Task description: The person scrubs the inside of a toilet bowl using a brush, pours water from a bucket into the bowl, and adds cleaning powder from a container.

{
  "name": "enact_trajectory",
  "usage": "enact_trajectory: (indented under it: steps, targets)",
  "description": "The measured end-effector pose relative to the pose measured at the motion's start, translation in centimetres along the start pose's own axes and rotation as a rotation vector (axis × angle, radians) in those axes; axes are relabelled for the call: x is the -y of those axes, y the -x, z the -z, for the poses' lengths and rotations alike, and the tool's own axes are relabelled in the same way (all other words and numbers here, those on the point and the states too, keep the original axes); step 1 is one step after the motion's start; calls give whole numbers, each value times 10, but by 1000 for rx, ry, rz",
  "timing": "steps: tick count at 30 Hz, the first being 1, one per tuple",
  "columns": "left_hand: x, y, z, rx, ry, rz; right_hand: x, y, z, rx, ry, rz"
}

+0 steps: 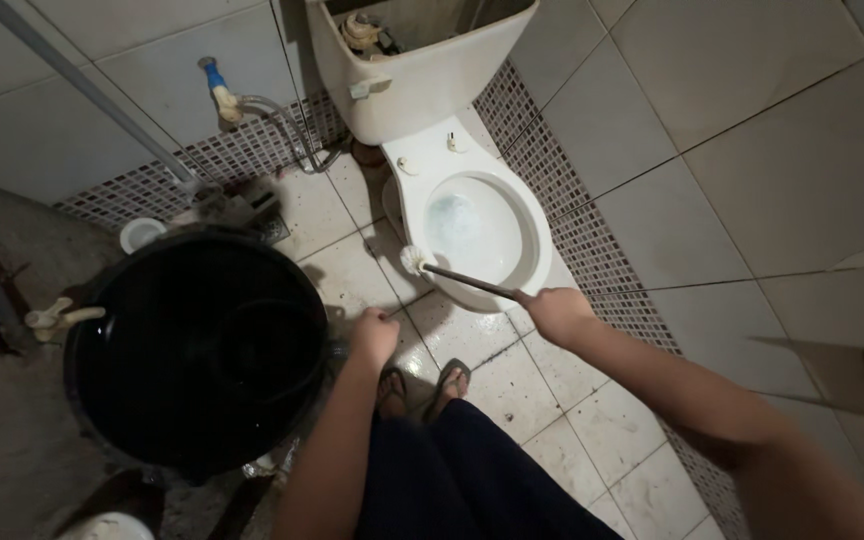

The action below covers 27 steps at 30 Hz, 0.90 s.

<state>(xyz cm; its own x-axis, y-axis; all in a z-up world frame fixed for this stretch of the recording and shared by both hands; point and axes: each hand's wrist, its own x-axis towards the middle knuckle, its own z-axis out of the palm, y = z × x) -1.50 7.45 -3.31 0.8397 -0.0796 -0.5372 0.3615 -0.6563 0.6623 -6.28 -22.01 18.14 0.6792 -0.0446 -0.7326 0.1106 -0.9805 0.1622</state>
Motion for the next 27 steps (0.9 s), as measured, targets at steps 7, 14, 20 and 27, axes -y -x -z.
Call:
enact_trajectory:
  steps: [7,14,20,27]
  targets:
    - [-26,8,-25,52,-80,63,9,-5,-56,-123,-43,18]
    - [-55,44,-45,81,-68,121,-63,79,-101,59,37,-41]
    - [-66,88,-116,46,-81,99,-194,111,-196,96,129,-141]
    - [-84,149,-225,76,-103,38,-281,96,-376,-302,-504,-354]
